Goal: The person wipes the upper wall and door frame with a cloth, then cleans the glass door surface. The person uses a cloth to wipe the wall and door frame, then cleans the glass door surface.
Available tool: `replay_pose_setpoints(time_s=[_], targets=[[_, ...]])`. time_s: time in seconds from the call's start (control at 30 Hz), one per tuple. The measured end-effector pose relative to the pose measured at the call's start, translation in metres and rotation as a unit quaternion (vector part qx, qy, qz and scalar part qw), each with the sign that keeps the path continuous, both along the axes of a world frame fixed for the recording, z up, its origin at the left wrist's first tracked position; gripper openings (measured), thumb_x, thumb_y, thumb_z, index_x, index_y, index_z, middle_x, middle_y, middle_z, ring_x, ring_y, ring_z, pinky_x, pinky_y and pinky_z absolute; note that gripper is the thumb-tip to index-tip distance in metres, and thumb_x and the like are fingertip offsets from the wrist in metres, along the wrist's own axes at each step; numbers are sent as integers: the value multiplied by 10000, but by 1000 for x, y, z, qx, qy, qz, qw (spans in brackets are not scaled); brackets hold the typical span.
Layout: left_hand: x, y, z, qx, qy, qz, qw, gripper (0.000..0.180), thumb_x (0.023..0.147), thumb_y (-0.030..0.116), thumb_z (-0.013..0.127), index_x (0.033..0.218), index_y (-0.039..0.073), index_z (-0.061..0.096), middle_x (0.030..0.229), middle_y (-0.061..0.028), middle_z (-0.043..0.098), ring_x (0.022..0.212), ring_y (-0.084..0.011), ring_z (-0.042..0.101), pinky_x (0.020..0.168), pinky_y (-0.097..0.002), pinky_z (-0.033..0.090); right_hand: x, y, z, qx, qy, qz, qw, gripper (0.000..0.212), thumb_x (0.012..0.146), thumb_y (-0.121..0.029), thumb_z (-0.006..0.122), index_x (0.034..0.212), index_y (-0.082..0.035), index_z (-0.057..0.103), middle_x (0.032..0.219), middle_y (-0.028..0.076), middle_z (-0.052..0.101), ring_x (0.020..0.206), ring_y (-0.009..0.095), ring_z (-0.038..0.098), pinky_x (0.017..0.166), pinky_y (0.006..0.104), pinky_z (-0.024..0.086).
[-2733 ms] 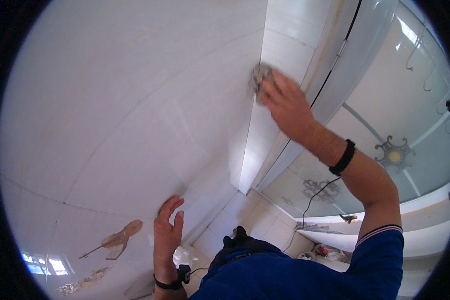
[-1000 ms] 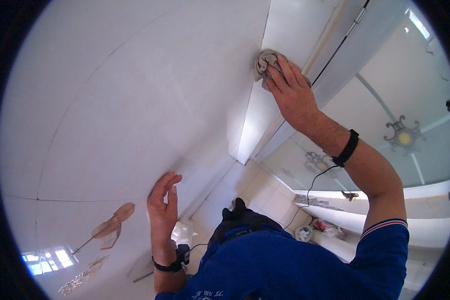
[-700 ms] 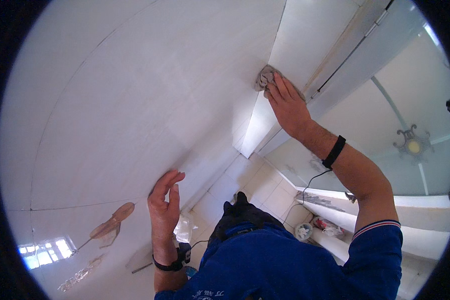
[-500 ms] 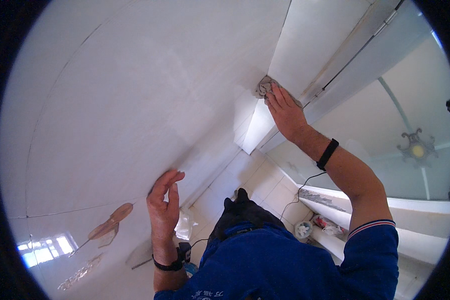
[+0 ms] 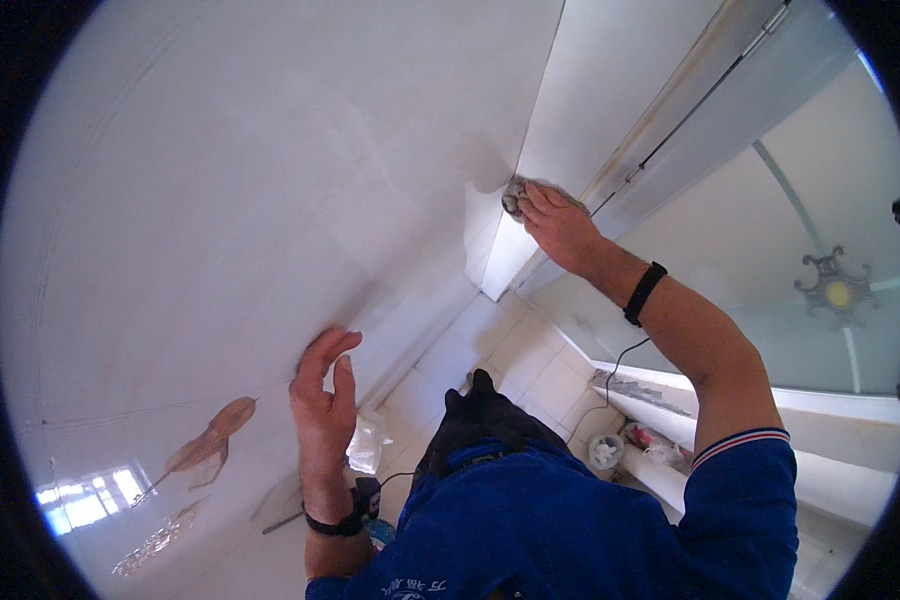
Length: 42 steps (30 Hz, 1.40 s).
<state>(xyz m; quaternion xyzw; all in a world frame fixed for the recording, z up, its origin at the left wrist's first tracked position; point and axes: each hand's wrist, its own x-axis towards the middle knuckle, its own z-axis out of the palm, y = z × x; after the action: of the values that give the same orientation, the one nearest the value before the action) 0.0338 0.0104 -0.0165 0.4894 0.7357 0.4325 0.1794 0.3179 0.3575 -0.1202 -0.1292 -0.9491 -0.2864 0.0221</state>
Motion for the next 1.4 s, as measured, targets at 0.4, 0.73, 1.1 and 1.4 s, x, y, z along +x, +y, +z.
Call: replay_pose_setpoints(time_s=[0.4,0.73,1.1,1.4], targets=[[9,26,-28,14,-55,-15,998,342,1030,18,595,1364,27,668,1298,-152,760,1246,-288,713,1100,-397,520,19,-71,33,-800,449,-268,295,441,1005,-185,632,1406,0,626,1296,141,714,1121,281,707,984,463,588],[41,74,-32,-9,-151,-129,980,748,971,42,722,1631,30,370,1572,-236,531,1434,-348,562,1191,-452,462,19,-97,90,-830,531,-100,138,514,1072,-307,546,1470,17,525,1416,164,653,1265,289,660,1092,440,550],[96,130,-77,29,-92,-195,976,785,923,3,695,1617,17,327,1581,-313,433,1414,-487,521,1135,-502,508,-30,-158,61,-829,459,-198,252,492,1111,-252,546,1522,8,470,1357,143,632,1208,254,648,1028,396,572],[124,197,-60,140,-148,-89,975,651,956,-35,631,1555,-34,375,1506,-320,500,1344,-496,566,1116,-499,506,16,-105,203,-182,493,-140,840,407,973,13,595,1369,-56,654,1429,172,664,1290,337,660,1075,433,542]])
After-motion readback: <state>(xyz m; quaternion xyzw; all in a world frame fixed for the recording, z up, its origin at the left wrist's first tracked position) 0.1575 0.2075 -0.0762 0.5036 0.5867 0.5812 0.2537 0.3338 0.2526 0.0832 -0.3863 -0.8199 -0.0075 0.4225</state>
